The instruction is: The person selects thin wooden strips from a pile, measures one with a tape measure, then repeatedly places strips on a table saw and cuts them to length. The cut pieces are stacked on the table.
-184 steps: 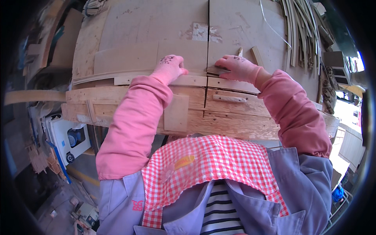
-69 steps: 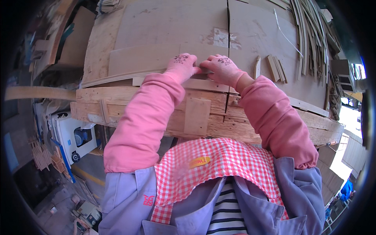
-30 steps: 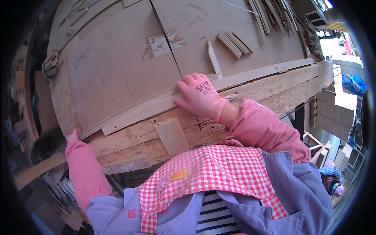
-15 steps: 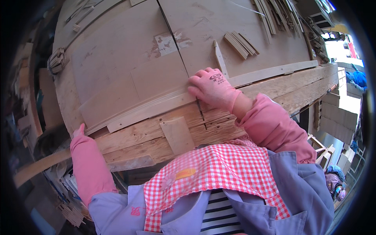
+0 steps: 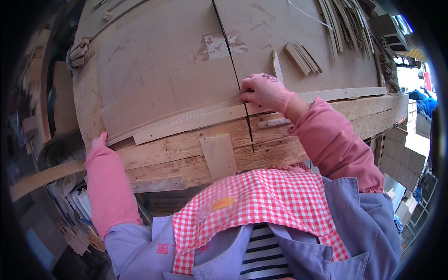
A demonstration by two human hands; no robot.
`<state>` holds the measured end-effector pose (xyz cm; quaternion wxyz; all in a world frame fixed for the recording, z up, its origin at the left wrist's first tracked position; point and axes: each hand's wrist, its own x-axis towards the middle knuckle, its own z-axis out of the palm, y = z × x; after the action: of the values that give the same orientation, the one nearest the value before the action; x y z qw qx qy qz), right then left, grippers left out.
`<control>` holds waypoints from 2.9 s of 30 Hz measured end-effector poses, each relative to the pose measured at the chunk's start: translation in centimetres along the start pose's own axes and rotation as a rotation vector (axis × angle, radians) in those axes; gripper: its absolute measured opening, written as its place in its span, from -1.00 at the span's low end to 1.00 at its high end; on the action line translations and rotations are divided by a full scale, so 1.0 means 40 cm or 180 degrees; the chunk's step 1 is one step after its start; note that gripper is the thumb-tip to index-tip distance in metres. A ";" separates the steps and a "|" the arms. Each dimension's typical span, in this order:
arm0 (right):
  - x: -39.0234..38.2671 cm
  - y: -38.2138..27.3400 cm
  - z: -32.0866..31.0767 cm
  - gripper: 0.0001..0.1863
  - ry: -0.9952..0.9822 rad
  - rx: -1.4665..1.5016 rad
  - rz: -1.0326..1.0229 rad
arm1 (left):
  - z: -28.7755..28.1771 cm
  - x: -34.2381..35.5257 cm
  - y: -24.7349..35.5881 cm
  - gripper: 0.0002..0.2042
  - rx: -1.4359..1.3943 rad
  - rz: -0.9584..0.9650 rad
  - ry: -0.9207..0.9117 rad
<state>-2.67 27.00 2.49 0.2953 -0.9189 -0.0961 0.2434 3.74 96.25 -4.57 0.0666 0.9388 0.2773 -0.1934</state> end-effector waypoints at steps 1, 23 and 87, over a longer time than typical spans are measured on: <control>0.000 -0.001 -0.001 -0.80 0.0020 0.0014 -0.0025 | -0.009 -0.011 0.033 -0.38 0.0051 -0.0053 -0.0037; -0.201 0.006 0.105 -0.83 0.1565 0.0366 -0.1985 | 0.127 -0.773 1.059 -0.55 0.0813 0.3107 -0.1066; -0.129 0.022 -0.053 0.10 -0.0390 -0.1088 -0.0780 | 0.152 -0.779 0.973 -0.67 0.0559 0.3368 -0.0382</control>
<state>-6.04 23.59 5.49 0.1562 -0.9205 -0.2646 0.2412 -1.03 46.83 3.00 0.0919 0.9396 -0.2551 -0.2091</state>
